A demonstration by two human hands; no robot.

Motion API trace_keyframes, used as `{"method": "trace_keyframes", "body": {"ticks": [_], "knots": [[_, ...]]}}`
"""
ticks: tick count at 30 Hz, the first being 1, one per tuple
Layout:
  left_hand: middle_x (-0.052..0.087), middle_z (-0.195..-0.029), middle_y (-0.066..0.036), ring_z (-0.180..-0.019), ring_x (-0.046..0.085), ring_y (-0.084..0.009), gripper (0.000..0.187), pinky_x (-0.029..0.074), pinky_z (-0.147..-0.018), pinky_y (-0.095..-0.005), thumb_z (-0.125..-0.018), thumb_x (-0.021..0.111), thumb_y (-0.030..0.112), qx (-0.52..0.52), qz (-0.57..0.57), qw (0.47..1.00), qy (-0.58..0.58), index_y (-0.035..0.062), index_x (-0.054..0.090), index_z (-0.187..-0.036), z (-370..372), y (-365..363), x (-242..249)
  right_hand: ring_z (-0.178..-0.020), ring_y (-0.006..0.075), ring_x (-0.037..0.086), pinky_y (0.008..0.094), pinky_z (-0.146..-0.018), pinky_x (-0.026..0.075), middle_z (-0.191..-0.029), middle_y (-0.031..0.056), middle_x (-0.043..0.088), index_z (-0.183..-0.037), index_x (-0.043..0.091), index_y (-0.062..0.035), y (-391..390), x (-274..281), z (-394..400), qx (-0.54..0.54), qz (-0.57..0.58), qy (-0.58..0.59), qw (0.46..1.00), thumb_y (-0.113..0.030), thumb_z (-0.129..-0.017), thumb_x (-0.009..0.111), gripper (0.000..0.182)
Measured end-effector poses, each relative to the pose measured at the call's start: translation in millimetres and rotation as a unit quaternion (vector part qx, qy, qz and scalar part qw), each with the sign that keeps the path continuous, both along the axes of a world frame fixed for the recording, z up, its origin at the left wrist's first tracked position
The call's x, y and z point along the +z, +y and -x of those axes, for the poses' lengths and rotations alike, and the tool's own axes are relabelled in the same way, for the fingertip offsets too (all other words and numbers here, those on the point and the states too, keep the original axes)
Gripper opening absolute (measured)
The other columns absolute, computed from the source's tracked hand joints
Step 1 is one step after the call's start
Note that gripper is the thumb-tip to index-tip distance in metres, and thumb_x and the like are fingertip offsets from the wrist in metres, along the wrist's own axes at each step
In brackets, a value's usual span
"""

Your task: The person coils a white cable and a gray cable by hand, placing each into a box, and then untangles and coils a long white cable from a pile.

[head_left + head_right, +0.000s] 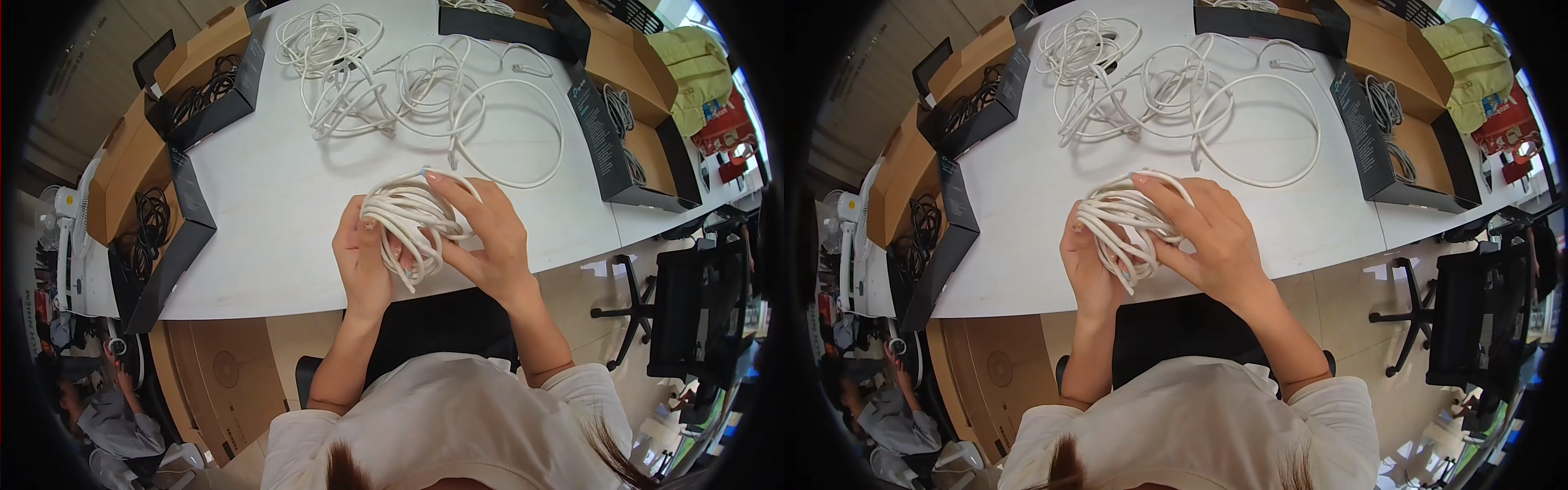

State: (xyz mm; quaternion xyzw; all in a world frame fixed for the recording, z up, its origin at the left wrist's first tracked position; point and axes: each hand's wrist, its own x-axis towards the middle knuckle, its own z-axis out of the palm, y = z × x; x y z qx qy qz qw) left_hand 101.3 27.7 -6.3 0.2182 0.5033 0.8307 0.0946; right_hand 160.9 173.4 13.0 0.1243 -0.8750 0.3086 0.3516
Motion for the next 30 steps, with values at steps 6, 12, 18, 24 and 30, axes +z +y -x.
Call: {"method": "trace_keyframes", "body": {"ticks": [6,12,18,24,30], "knots": [[0.043,-0.058,0.001,-0.044,0.043,-0.0058,0.037,0.038,-0.041,-0.0189,-0.095,0.044,0.036,0.022,-0.062,0.996,-0.060,-0.0003,0.050,-0.095,2,5,0,-0.097,0.0305,0.055,0.0361,-0.084,0.043,-0.128,0.0179,0.050,-0.137,0.028,0.0061,-14,-1,1,0.018,0.121,0.007,0.992,-0.003,-0.072,0.062,0.074],[0.046,-0.060,0.000,-0.044,0.042,-0.0060,0.043,0.037,-0.038,-0.0200,-0.093,0.042,0.047,0.061,-0.037,0.994,-0.082,0.0045,0.047,-0.087,9,1,-1,-0.099,0.0309,0.054,0.0375,-0.086,0.042,-0.125,0.0214,0.050,-0.135,0.029,0.0072,-17,-11,-7,0.075,0.140,-0.022,0.987,0.000,-0.076,0.057,0.066],[0.044,-0.059,0.001,-0.043,0.041,-0.0054,0.042,0.035,-0.039,-0.0190,-0.093,0.044,0.045,0.092,-0.008,0.994,-0.051,0.0028,0.049,-0.090,15,1,-2,-0.101,0.0254,0.054,0.0334,-0.087,0.041,-0.107,0.0211,0.062,-0.119,0.050,0.0087,-7,-12,-8,0.058,0.153,0.013,0.986,-0.009,-0.083,0.047,0.040],[0.045,-0.060,-0.001,-0.045,0.044,-0.0066,0.034,0.040,-0.044,-0.0208,-0.096,0.043,0.032,0.018,0.020,0.999,-0.018,-0.0010,0.050,-0.093,11,0,-6,-0.059,0.0040,0.048,0.0187,-0.056,0.038,-0.076,0.0029,0.067,-0.109,0.059,0.0013,-5,10,4,0.098,0.427,-0.093,0.894,-0.015,-0.088,0.055,0.027],[0.045,-0.059,-0.001,-0.045,0.045,-0.0070,0.031,0.041,-0.045,-0.0214,-0.096,0.043,0.028,0.025,0.007,0.999,-0.029,-0.0016,0.050,-0.093,14,1,-5,-0.042,0.0034,0.044,0.0162,-0.039,0.033,-0.062,0.0055,0.059,-0.091,0.061,0.0023,17,24,-4,0.180,0.531,-0.250,0.790,-0.020,-0.093,0.049,0.025]]}}
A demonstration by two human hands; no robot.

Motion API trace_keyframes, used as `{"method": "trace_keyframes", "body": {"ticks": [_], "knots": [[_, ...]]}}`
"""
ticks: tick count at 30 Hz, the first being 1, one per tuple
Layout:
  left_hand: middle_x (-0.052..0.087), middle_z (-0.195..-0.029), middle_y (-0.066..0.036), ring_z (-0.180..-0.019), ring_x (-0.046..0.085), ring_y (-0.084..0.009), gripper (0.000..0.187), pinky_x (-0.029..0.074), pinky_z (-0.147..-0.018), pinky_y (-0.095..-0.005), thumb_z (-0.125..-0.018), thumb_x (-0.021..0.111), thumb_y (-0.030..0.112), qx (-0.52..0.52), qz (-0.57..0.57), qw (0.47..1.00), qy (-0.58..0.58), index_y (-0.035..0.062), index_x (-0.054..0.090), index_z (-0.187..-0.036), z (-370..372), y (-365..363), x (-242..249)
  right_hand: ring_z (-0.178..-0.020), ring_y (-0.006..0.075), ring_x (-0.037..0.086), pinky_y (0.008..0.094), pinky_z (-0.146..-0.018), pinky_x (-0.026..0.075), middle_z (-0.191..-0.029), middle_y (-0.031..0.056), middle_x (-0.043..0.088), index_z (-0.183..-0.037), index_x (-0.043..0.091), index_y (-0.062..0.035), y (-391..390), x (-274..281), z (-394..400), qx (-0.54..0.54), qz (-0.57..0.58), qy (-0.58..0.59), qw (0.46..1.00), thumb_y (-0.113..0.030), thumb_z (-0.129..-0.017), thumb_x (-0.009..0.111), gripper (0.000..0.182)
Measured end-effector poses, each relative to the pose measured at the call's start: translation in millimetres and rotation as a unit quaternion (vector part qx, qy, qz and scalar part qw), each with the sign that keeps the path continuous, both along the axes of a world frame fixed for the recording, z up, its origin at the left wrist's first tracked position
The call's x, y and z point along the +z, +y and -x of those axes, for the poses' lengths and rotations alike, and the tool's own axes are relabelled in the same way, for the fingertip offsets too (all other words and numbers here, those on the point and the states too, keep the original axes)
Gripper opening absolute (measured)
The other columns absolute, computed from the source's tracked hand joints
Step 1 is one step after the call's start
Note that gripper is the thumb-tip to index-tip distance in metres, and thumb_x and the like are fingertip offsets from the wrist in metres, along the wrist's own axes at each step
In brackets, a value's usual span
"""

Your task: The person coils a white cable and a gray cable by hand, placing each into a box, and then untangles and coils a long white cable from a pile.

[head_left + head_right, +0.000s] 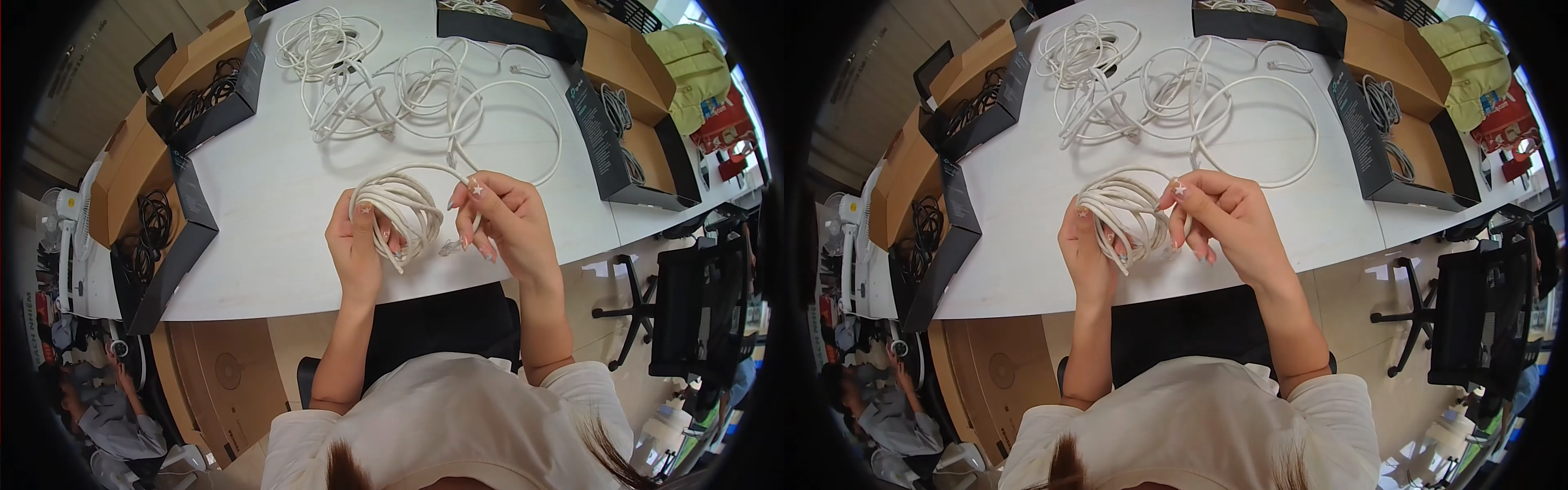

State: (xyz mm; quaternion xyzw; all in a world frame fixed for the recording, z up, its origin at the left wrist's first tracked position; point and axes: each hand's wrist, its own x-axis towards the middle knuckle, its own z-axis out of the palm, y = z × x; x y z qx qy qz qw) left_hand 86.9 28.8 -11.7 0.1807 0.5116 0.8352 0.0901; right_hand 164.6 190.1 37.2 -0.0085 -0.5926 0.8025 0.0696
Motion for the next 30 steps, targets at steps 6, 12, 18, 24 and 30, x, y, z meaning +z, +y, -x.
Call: {"method": "trace_keyframes", "body": {"ticks": [6,12,18,24,30], "knots": [[0.046,-0.060,-0.002,-0.046,0.045,-0.0077,0.032,0.042,-0.047,-0.0222,-0.096,0.044,0.029,0.006,-0.001,1.000,0.016,-0.0017,0.049,-0.091,3,4,-3,-0.041,0.0063,0.048,0.0185,-0.037,0.038,-0.062,0.0072,0.056,-0.087,0.055,0.0005,-13,-4,3,-0.037,0.124,0.019,0.991,-0.025,-0.095,0.047,0.028],[0.049,-0.067,-0.001,-0.057,0.048,-0.0056,0.033,0.041,-0.050,-0.0195,-0.096,0.044,0.033,0.098,0.043,0.993,0.054,0.0011,0.050,-0.091,1,12,-3,-0.046,0.0098,0.054,0.0207,-0.041,0.044,-0.065,0.0096,0.059,-0.087,0.054,0.0022,-36,-15,4,-0.138,0.051,0.095,0.985,-0.018,-0.094,0.050,0.022],[0.057,-0.081,-0.004,-0.069,0.054,-0.0063,0.031,0.045,-0.062,-0.0203,-0.095,0.047,0.031,0.134,0.011,0.989,0.058,-0.0005,0.049,-0.095,2,15,-5,-0.067,0.0097,0.057,0.0203,-0.057,0.048,-0.090,0.0114,0.059,-0.087,0.056,0.0031,-45,-33,7,-0.136,0.063,0.117,0.982,-0.011,-0.092,0.052,0.016],[0.058,-0.081,-0.005,-0.070,0.055,-0.0074,0.029,0.045,-0.063,-0.0208,-0.095,0.047,0.029,0.161,-0.027,0.987,0.002,0.0002,0.049,-0.095,-4,19,-8,-0.074,0.0109,0.048,0.0241,-0.067,0.041,-0.107,0.0070,0.050,-0.080,0.066,-0.0016,-50,-64,11,-0.323,-0.195,0.122,0.918,-0.008,-0.078,0.067,0.006],[0.058,-0.081,-0.005,-0.069,0.054,-0.0072,0.025,0.046,-0.062,-0.0220,-0.095,0.047,0.026,0.128,-0.066,0.987,-0.076,0.0009,0.050,-0.092,-6,22,-3,-0.077,0.0178,0.048,0.0271,-0.066,0.038,-0.099,0.0073,0.054,-0.074,0.065,-0.0036,-47,-51,8,-0.312,-0.358,0.135,0.869,-0.015,-0.071,0.074,0.015]]}}
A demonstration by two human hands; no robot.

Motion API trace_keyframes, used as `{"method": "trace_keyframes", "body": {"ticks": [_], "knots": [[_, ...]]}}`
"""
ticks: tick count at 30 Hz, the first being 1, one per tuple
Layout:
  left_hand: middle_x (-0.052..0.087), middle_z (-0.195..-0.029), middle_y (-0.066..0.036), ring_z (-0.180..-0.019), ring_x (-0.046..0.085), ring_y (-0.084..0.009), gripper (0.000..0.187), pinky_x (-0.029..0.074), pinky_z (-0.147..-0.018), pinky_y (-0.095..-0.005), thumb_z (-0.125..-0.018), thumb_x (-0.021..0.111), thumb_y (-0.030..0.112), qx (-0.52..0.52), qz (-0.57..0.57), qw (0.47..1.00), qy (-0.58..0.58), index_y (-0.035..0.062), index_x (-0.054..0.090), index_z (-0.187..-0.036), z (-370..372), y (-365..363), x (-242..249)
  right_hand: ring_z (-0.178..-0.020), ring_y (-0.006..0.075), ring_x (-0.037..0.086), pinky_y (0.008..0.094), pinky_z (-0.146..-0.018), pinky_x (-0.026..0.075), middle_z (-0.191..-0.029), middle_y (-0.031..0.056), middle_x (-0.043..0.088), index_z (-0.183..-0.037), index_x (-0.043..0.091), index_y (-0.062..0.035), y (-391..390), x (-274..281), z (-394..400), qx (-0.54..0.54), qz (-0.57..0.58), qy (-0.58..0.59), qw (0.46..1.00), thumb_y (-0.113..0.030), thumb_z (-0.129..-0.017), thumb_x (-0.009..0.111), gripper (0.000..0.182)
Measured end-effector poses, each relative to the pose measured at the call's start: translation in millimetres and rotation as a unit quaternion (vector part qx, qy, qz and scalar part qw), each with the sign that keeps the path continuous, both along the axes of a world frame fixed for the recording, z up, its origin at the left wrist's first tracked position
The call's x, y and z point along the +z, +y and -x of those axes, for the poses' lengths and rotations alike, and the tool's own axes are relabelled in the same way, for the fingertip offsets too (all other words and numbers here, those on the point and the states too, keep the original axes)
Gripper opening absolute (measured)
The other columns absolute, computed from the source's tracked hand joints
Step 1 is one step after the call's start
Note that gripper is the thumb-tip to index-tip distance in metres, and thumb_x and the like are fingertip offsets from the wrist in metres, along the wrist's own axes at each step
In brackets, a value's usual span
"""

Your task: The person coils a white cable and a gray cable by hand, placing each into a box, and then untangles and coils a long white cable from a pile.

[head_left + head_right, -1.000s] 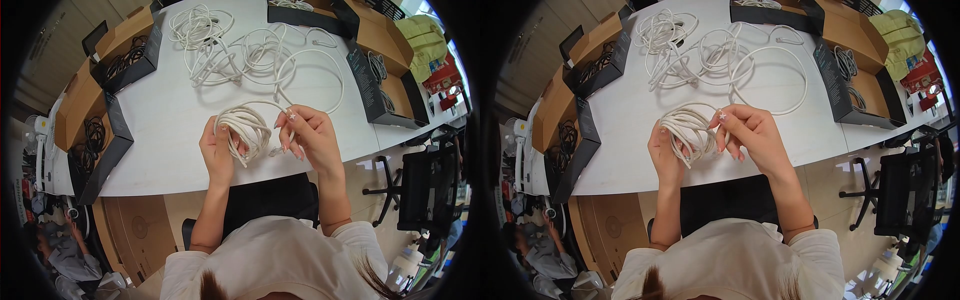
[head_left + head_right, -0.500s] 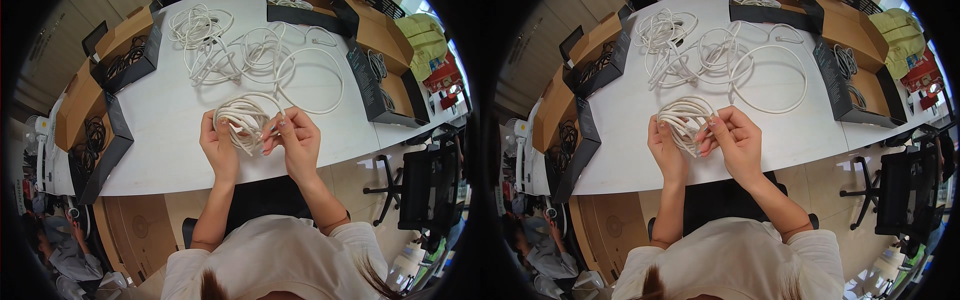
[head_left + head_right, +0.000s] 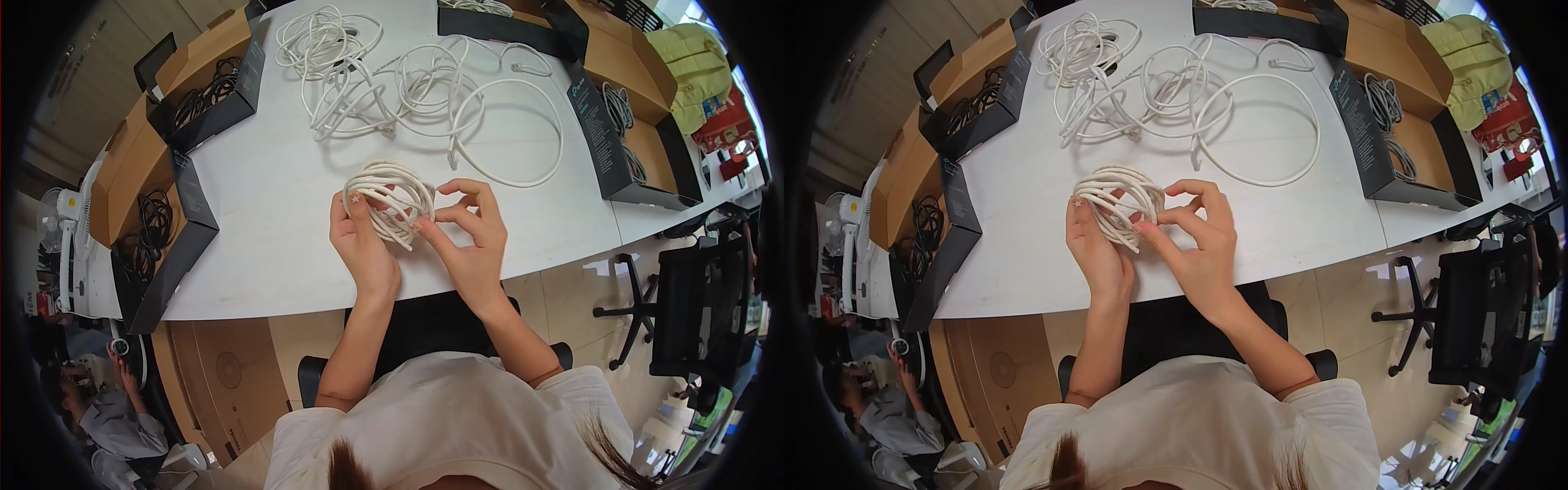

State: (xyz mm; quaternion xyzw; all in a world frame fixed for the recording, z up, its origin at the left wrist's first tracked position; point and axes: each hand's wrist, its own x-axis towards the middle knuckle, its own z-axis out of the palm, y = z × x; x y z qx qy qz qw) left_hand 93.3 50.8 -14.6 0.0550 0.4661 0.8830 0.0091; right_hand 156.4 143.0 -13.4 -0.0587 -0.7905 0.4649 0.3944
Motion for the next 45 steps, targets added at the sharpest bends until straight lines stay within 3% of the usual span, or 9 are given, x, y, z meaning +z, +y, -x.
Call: {"method": "trace_keyframes", "body": {"ticks": [3,6,7,11,14,24,33,42,45], "knots": [[0.058,-0.082,-0.004,-0.070,0.053,-0.0065,0.026,0.046,-0.062,-0.0220,-0.095,0.048,0.026,-0.036,0.021,0.999,0.020,0.0006,0.051,-0.093,4,-10,-9,-0.080,0.0199,0.049,0.0279,-0.065,0.038,-0.095,0.0075,0.055,-0.069,0.062,-0.0038,9,23,-9,-0.043,-0.194,-0.038,0.979,-0.016,-0.069,0.075,0.018],[0.058,-0.082,-0.005,-0.070,0.055,-0.0076,0.029,0.049,-0.059,-0.0227,-0.095,0.048,0.029,-0.055,0.012,0.998,0.013,0.0003,0.052,-0.097,6,-10,-8,-0.080,0.0194,0.050,0.0289,-0.065,0.039,-0.093,0.0075,0.055,-0.076,0.060,-0.0051,22,19,-1,-0.014,-0.086,-0.010,0.996,-0.016,-0.071,0.074,0.018],[0.059,-0.081,-0.006,-0.068,0.057,-0.0091,0.031,0.051,-0.056,-0.0236,-0.095,0.046,0.031,-0.057,0.010,0.998,0.011,0.0004,0.052,-0.099,6,-10,-10,-0.082,0.0155,0.052,0.0281,-0.066,0.041,-0.096,0.0072,0.057,-0.100,0.059,-0.0055,25,22,-2,0.049,-0.008,-0.033,0.998,-0.014,-0.075,0.072,0.030],[0.060,-0.083,-0.008,-0.067,0.060,-0.0101,0.035,0.054,-0.051,-0.0230,-0.094,0.047,0.033,-0.069,0.005,0.998,-0.003,-0.0002,0.052,-0.101,4,-12,-11,-0.087,0.0084,0.054,0.0214,-0.070,0.046,-0.106,0.0070,0.055,-0.136,0.036,-0.0066,28,23,-3,0.285,0.299,-0.123,0.903,-0.005,-0.079,0.067,0.065],[0.060,-0.085,-0.008,-0.068,0.061,-0.0104,0.035,0.055,-0.053,-0.0230,-0.093,0.049,0.033,-0.079,0.007,0.997,0.004,-0.0007,0.052,-0.103,0,-10,-6,-0.094,0.0124,0.053,0.0250,-0.081,0.047,-0.108,0.0078,0.055,-0.139,0.032,-0.0041,33,25,-4,0.336,0.349,-0.115,0.867,-0.001,-0.075,0.069,0.074],[0.060,-0.092,-0.006,-0.081,0.060,-0.0110,0.023,0.051,-0.072,-0.0250,-0.091,0.055,0.019,-0.100,0.011,0.995,-0.006,-0.0011,0.053,-0.102,-8,-12,-2,-0.099,0.0139,0.054,0.0233,-0.076,0.050,-0.121,0.0113,0.052,-0.136,0.039,-0.0051,38,24,-11,0.297,0.246,-0.166,0.907,0.000,-0.079,0.065,0.063],[0.059,-0.090,-0.006,-0.080,0.059,-0.0085,0.022,0.056,-0.060,-0.0240,-0.086,0.062,0.015,-0.072,0.027,0.996,0.055,-0.0019,0.054,-0.098,-6,-19,6,-0.095,0.0139,0.055,0.0219,-0.070,0.054,-0.121,0.0109,0.052,-0.132,0.042,-0.0001,24,30,-6,0.297,0.265,-0.130,0.908,0.002,-0.072,0.070,0.066],[0.057,-0.088,-0.003,-0.080,0.052,-0.0065,0.019,0.047,-0.067,-0.0209,-0.085,0.063,0.011,-0.067,0.048,0.996,0.032,-0.0008,0.054,-0.097,-3,-19,-6,-0.084,0.0104,0.055,0.0215,-0.063,0.055,-0.114,0.0104,0.057,-0.129,0.046,-0.0016,17,32,-7,0.230,0.185,-0.121,0.948,-0.001,-0.074,0.069,0.060],[0.054,-0.086,-0.002,-0.079,0.051,-0.0072,0.021,0.042,-0.073,-0.0218,-0.085,0.064,0.012,-0.031,0.066,0.995,0.064,0.0005,0.049,-0.095,-9,-22,10,-0.094,0.0155,0.056,0.0256,-0.072,0.054,-0.119,0.0113,0.052,-0.136,0.037,-0.0050,9,33,-13,0.229,0.170,-0.127,0.950,-0.007,-0.076,0.069,0.067]]}}
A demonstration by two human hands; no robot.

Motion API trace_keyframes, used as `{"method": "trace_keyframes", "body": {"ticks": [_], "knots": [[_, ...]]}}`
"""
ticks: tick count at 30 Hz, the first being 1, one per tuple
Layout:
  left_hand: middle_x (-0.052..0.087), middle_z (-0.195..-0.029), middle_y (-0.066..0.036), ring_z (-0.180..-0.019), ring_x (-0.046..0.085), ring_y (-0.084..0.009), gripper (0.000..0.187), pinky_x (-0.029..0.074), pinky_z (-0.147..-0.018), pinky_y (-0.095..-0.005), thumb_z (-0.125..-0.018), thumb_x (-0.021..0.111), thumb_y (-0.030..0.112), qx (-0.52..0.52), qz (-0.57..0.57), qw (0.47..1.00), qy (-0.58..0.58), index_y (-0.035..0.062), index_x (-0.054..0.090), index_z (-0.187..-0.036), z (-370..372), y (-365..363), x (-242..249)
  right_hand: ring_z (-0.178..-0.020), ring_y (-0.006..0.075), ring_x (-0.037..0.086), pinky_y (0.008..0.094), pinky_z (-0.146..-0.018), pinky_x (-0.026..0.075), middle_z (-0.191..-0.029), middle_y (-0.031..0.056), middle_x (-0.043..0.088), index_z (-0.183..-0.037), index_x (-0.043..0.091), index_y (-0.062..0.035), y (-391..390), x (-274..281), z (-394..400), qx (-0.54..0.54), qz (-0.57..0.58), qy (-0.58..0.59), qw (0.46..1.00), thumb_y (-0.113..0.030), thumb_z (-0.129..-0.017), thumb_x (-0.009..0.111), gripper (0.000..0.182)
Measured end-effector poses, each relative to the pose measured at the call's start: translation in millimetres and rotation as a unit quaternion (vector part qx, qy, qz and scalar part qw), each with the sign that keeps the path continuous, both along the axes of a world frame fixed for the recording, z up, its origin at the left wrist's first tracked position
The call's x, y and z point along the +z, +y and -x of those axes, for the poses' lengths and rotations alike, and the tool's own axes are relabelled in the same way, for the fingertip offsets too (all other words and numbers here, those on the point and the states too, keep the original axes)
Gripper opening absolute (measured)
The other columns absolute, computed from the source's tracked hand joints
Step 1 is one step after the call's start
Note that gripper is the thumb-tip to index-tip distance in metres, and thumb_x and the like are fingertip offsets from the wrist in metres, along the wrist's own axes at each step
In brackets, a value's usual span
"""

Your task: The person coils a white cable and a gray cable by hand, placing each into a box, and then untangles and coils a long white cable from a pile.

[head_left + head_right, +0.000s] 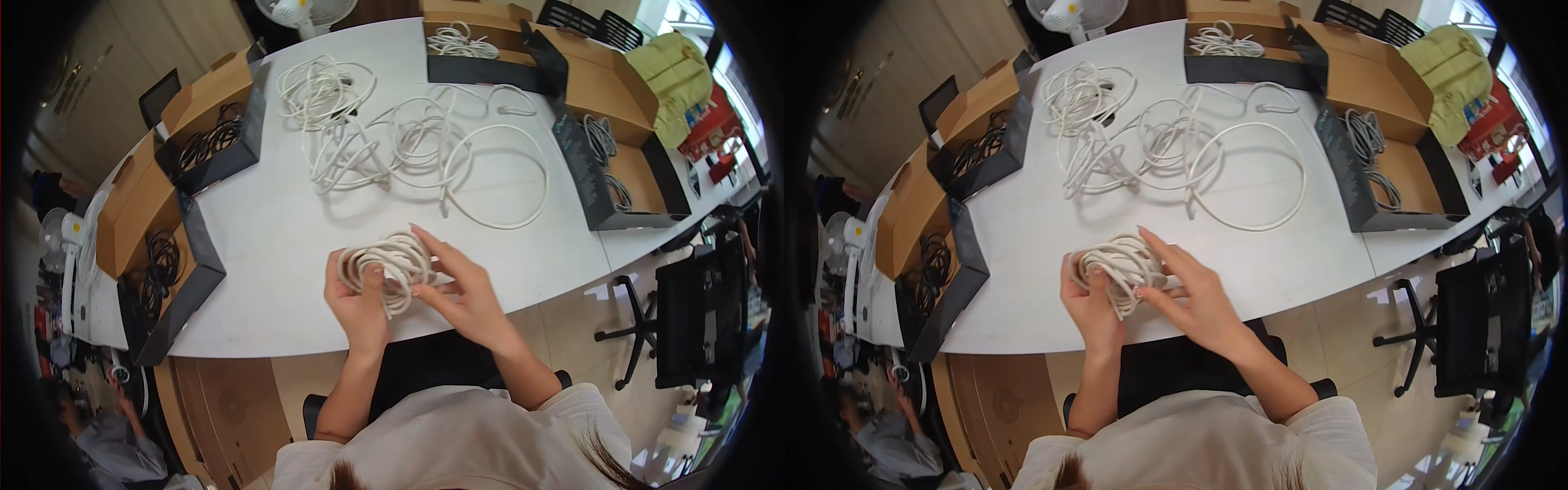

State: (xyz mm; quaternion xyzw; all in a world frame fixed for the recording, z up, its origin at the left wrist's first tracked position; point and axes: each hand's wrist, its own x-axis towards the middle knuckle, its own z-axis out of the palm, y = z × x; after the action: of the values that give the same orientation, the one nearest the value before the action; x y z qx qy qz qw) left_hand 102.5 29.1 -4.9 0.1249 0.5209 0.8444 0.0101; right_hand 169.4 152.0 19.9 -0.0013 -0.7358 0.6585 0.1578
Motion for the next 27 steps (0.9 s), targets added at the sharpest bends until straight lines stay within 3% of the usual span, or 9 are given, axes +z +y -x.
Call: {"method": "trace_keyframes", "body": {"ticks": [5,7,10,13,17,19,23,25,27], "knots": [[0.048,-0.085,-0.002,-0.077,0.048,-0.0084,0.030,0.041,-0.072,-0.0221,-0.082,0.067,0.017,0.087,0.035,0.992,0.088,0.0028,0.044,-0.095,-6,9,-14,-0.109,0.0170,0.050,0.0288,-0.084,0.050,-0.129,0.0095,0.043,-0.141,0.027,-0.0085,-5,-3,-4,0.016,0.015,0.027,0.999,-0.008,-0.073,0.071,0.082],[0.048,-0.086,-0.003,-0.078,0.048,-0.0089,0.033,0.041,-0.073,-0.0229,-0.080,0.069,0.019,0.092,0.031,0.992,0.085,0.0027,0.044,-0.095,-11,13,-14,-0.105,0.0162,0.053,0.0289,-0.084,0.050,-0.122,0.0089,0.049,-0.137,0.035,-0.0077,-1,-6,-6,-0.015,-0.002,0.017,1.000,-0.008,-0.071,0.073,0.076],[0.049,-0.089,-0.004,-0.080,0.048,-0.0094,0.037,0.041,-0.075,-0.0237,-0.079,0.068,0.020,0.011,0.072,0.992,0.106,0.0023,0.043,-0.099,-17,12,-8,-0.100,0.0138,0.056,0.0273,-0.083,0.049,-0.110,0.0075,0.058,-0.127,0.049,-0.0041,11,-4,-6,-0.055,-0.007,0.006,0.998,-0.006,-0.068,0.075,0.065],[0.051,-0.094,-0.007,-0.085,0.051,-0.0106,0.039,0.043,-0.074,-0.0237,-0.082,0.064,0.026,-0.047,0.095,0.991,0.086,0.0007,0.043,-0.104,-19,12,-10,-0.093,0.0136,0.059,0.0247,-0.074,0.052,-0.110,0.0108,0.057,-0.128,0.048,-0.0031,32,-2,-8,0.037,0.070,-0.007,0.997,-0.007,-0.073,0.071,0.059],[0.053,-0.100,-0.010,-0.088,0.053,-0.0135,0.051,0.046,-0.071,-0.0242,-0.086,0.058,0.036,-0.138,0.074,0.984,0.088,-0.0036,0.041,-0.113,-13,24,-17,-0.087,0.0101,0.059,0.0235,-0.073,0.051,-0.103,0.0090,0.063,-0.121,0.054,-0.0006,60,5,-2,0.013,0.033,-0.001,0.999,-0.008,-0.074,0.071,0.051],[0.053,-0.102,-0.011,-0.090,0.053,-0.0149,0.054,0.047,-0.069,-0.0252,-0.087,0.057,0.037,-0.169,0.096,0.978,0.078,-0.0045,0.040,-0.116,-13,28,-21,-0.081,0.0079,0.059,0.0216,-0.070,0.050,-0.097,0.0068,0.065,-0.118,0.056,0.0009,81,22,5,-0.018,0.070,-0.035,0.997,-0.009,-0.076,0.071,0.045],[0.058,-0.097,-0.009,-0.081,0.057,-0.0186,0.035,0.047,-0.063,-0.0271,-0.080,0.067,0.021,-0.212,0.304,0.905,0.210,0.0026,0.054,-0.107,-9,26,-17,-0.074,0.0040,0.058,0.0186,-0.059,0.049,-0.091,0.0037,0.064,-0.112,0.059,0.0014,143,53,40,-0.119,0.002,-0.028,0.993,-0.013,-0.080,0.068,0.036],[0.060,-0.081,-0.004,-0.068,0.057,-0.0170,0.024,0.045,-0.060,-0.0272,-0.076,0.069,0.015,-0.220,0.355,0.876,0.241,0.0059,0.059,-0.096,-11,30,-7,-0.067,0.0035,0.057,0.0179,-0.054,0.048,-0.083,0.0007,0.062,-0.106,0.062,-0.0008,188,61,72,-0.167,-0.047,-0.030,0.984,-0.020,-0.082,0.067,0.031],[0.060,-0.073,-0.001,-0.062,0.056,-0.0157,0.022,0.044,-0.058,-0.0275,-0.076,0.069,0.015,-0.250,0.398,0.841,0.267,0.0064,0.060,-0.093,-12,30,-8,-0.061,0.0047,0.057,0.0183,-0.052,0.048,-0.077,-0.0005,0.061,-0.100,0.064,-0.0027,223,75,111,-0.206,0.027,-0.027,0.978,-0.026,-0.083,0.066,0.029]]}}
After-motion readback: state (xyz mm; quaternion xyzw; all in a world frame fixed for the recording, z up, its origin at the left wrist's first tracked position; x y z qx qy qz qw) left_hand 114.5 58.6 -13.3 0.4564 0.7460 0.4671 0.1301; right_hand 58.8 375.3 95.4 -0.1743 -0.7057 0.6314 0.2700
